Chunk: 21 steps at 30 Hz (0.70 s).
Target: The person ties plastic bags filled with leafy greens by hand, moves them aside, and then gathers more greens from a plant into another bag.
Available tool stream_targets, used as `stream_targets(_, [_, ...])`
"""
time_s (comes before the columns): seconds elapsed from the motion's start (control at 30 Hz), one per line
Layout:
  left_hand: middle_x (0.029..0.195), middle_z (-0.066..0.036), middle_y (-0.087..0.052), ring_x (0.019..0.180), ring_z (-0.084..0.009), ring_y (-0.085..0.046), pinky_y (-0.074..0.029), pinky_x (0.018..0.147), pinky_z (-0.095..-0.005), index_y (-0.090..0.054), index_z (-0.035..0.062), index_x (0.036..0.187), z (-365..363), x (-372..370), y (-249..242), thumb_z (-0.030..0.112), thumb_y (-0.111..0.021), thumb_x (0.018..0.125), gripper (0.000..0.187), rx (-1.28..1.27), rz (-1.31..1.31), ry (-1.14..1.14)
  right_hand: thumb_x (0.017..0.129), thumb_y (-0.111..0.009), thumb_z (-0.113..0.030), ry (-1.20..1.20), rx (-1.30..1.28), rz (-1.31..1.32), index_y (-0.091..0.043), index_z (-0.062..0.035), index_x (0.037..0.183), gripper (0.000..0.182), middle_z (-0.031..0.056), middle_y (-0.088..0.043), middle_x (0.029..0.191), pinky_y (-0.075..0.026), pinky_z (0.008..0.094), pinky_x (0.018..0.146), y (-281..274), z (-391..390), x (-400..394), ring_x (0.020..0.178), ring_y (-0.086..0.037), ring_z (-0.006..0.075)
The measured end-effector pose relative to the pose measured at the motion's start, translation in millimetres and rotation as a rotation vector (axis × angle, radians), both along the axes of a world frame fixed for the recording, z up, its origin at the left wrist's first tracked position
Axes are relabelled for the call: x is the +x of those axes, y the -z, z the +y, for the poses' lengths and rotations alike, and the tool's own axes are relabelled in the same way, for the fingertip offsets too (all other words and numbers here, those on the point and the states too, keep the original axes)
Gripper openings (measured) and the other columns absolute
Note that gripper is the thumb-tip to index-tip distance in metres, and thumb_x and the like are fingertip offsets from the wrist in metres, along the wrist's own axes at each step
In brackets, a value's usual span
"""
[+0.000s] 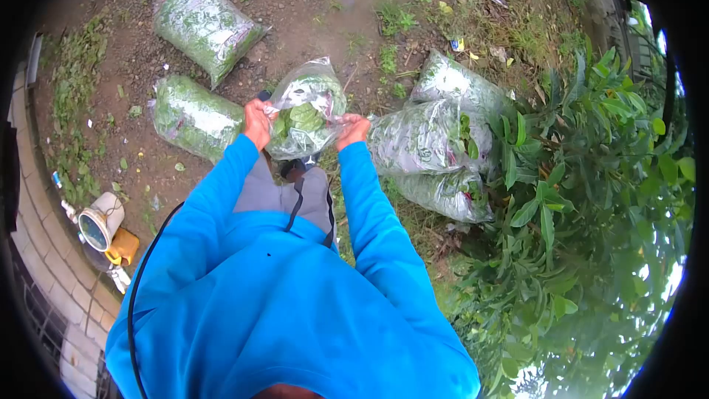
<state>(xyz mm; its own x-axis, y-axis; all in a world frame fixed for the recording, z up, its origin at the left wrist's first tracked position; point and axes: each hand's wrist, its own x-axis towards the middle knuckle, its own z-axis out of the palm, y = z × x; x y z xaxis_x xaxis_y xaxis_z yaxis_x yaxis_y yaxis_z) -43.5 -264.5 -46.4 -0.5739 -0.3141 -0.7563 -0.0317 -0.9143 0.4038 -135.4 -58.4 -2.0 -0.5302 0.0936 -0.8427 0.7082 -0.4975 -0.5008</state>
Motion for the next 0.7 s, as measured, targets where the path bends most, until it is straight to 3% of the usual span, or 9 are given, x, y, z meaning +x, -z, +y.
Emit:
stream_targets(0.07, [0.067, -0.003, -0.039, 0.060, -0.0173, -0.039, -0.035, 0.058, -0.0299, -0.038, 0.0144, 0.069, -11, -6, -3, 0.027, -0.045, 0.078, 0.017, 0.023, -0.021, 0.039, 0.075, -0.042, -0.025, -0.154, -0.017, 0.064, -0.055, -0.0096, 0.081, 0.020, 0.0058, -0.059, 0.083, -0.040, 0.0366, 0.079, 28, 2, 1, 0.074, -0.053, 0.0224])
stream_targets(0.27, [0.068, -0.003, -0.043, 0.063, -0.0179, -0.043, -0.037, 0.062, -0.0303, -0.043, 0.0121, 0.072, -44, -23, -1, 0.027, -0.046, 0.076, 0.016, 0.125, -0.060, 0.008, 0.080, -0.040, -0.024, -0.468, 0.111, 0.008, -0.062, -0.0075, 0.101, 0.034, 0.0080, -0.061, 0.108, -0.032, 0.0408, 0.093, 7, -6, -19, 0.107, -0.051, 0.0216])
stream_targets(0.37, [0.069, -0.002, -0.043, 0.067, -0.0166, -0.044, -0.037, 0.066, -0.0292, -0.044, 0.0120, 0.072, -60, -25, -12, 0.026, -0.047, 0.078, 0.015, 0.087, -0.026, 0.042, 0.080, -0.041, -0.022, -0.220, 0.084, -0.114, -0.060, -0.0068, 0.108, 0.038, 0.0090, -0.059, 0.114, -0.028, 0.0436, 0.097, -11, -8, -31, 0.113, -0.047, 0.0224])
stream_targets(0.43, [0.070, -0.002, -0.045, 0.069, -0.0164, -0.044, -0.037, 0.067, -0.0290, -0.045, 0.0116, 0.073, -64, -19, -3, 0.025, -0.048, 0.077, 0.014, 0.061, 0.030, 0.055, 0.080, -0.042, -0.021, -0.160, 0.050, -0.141, -0.058, -0.0079, 0.113, 0.039, 0.0086, -0.057, 0.118, -0.026, 0.0440, 0.100, -7, 0, -32, 0.114, -0.047, 0.0234])
stream_targets(0.5, [0.075, -0.001, -0.047, 0.073, -0.0145, -0.044, -0.035, 0.070, -0.0269, -0.046, 0.0106, 0.074, -68, -12, 12, 0.023, -0.051, 0.074, 0.014, -0.116, 0.181, 0.299, 0.080, -0.043, -0.021, -0.090, 0.000, -0.187, -0.057, -0.0083, 0.114, 0.039, 0.0079, -0.057, 0.119, -0.028, 0.0445, 0.098, -9, -1, -35, 0.113, -0.048, 0.0236])
stream_targets(0.57, [0.076, 0.000, -0.048, 0.075, -0.0138, -0.044, -0.035, 0.071, -0.0264, -0.047, 0.0103, 0.075, -73, -8, 17, 0.022, -0.053, 0.072, 0.014, -0.220, 0.093, 0.425, 0.081, -0.044, -0.025, -0.122, 0.058, -0.199, -0.057, -0.0082, 0.112, 0.037, 0.0087, -0.057, 0.116, -0.033, 0.0440, 0.095, -11, -6, -36, 0.109, -0.050, 0.0243])
stream_targets(0.63, [0.077, 0.000, -0.048, 0.077, -0.0132, -0.045, -0.034, 0.072, -0.0259, -0.047, 0.0100, 0.076, -76, -7, 1, 0.022, -0.055, 0.070, 0.015, -0.316, -0.006, 0.551, 0.080, -0.049, -0.015, -0.631, 0.559, 0.060, -0.057, -0.0026, 0.103, 0.027, 0.0074, -0.059, 0.109, -0.037, 0.0368, 0.091, -30, -20, -36, 0.108, -0.049, 0.0226])
stream_targets(0.67, [0.077, 0.000, -0.047, 0.078, -0.0133, -0.045, -0.035, 0.072, -0.0261, -0.047, 0.0101, 0.078, -77, -13, -12, 0.021, -0.057, 0.069, 0.017, -0.297, -0.104, 0.520, 0.076, -0.057, -0.007, -0.716, 0.663, 0.395, -0.055, -0.0021, 0.099, 0.023, 0.0105, -0.058, 0.103, -0.042, 0.0368, 0.084, -17, -16, -30, 0.098, -0.053, 0.0268])
stream_targets(0.7, [0.078, 0.000, -0.046, 0.079, -0.0134, -0.046, -0.035, 0.072, -0.0263, -0.047, 0.0101, 0.080, -81, -21, -22, 0.021, -0.058, 0.068, 0.019, -0.281, -0.199, 0.487, 0.076, -0.057, -0.007, -0.725, 0.658, 0.396, -0.055, -0.0021, 0.099, 0.023, 0.0105, -0.058, 0.103, -0.042, 0.0368, 0.084, -36, -33, -33, 0.098, -0.053, 0.0268])
